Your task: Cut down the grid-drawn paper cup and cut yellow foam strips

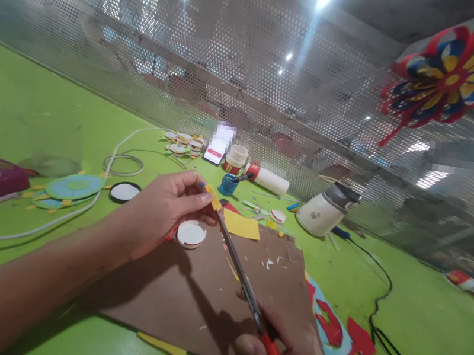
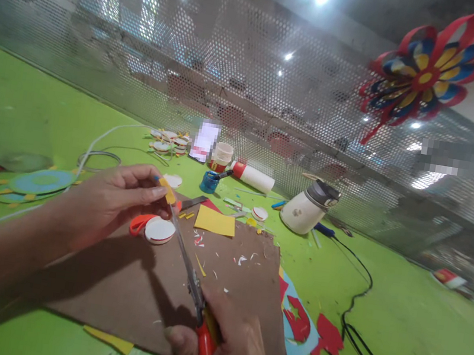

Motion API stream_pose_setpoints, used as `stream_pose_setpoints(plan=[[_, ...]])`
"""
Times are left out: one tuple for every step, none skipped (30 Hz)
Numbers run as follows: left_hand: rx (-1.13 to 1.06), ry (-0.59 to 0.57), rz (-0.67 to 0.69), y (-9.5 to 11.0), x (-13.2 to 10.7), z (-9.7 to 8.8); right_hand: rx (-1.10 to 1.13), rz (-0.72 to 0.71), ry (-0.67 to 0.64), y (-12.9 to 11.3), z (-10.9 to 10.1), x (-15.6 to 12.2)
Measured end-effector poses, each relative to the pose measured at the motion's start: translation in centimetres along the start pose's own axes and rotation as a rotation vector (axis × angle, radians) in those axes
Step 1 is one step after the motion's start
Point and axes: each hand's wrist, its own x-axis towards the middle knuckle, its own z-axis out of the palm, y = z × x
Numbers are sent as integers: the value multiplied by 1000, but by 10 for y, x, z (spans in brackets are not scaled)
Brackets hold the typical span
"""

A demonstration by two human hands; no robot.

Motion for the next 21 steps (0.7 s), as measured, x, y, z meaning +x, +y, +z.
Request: stream_pose_setpoints(plan=[[-4, 1, -2, 0, 0, 0, -4, -2, 8, 0, 0, -1], [-6, 2, -3, 0, 0, 0, -6, -6, 13, 0, 0, -1], [-6, 0, -5, -1, 0, -1, -4, -8, 14, -1, 0, -1], [-7, -3, -4, -1, 0, -1, -1, -9, 8, -1, 0, -1], [-7, -8, -4, -2, 0, -2, 0, -7, -1, -1, 0, -1], [-6, -14, -2, -2, 1, -3, 0, -4, -14, -1, 0, -2], [-6, -23, 0, -3, 1, -4, 0, -1, -29, -1, 1, -2], [-8, -30, 0, -3, 1, -4, -2, 2, -44, -1, 0, -2], [-11, -35, -1, -3, 1, -4, -2, 4, -57, -1, 0, -2], [-14, -39, -4, -3, 1, -4, -2, 4, -69, -1, 0, -1], [-14, -39, -7, -3, 1, -4, -4, 4, -78, -2, -1, -1], [-14, -36, -11, -2, 1, -3, -7, 8, -87, -3, -2, 0], [-11, -30, -15, -2, 0, -3, -10, 16, -98, -5, -2, 1], [-5, -21, -23, -1, 0, -2, -10, 27, -111, -6, -3, 1], [0, -12, -29, 0, -1, -1, -7, 40, -125, -7, -4, 1], [3, -1, -35, 1, -1, 0, -3, 55, -139, -8, -4, 1], [5, 7, -39, 1, -2, 0, 7, 68, -149, -8, -3, 0], [5, 13, -40, 1, -2, 0, 20, 79, -156, -9, -3, -1], [6, 16, -37, 1, -2, 0, 34, 89, -159, -9, -2, -2], [5, 15, -33, 1, -2, 0, 54, 104, -163, -10, 0, -3], [5, 12, -29, 1, -2, 0, 82, 121, -172, -10, 1, -3]])
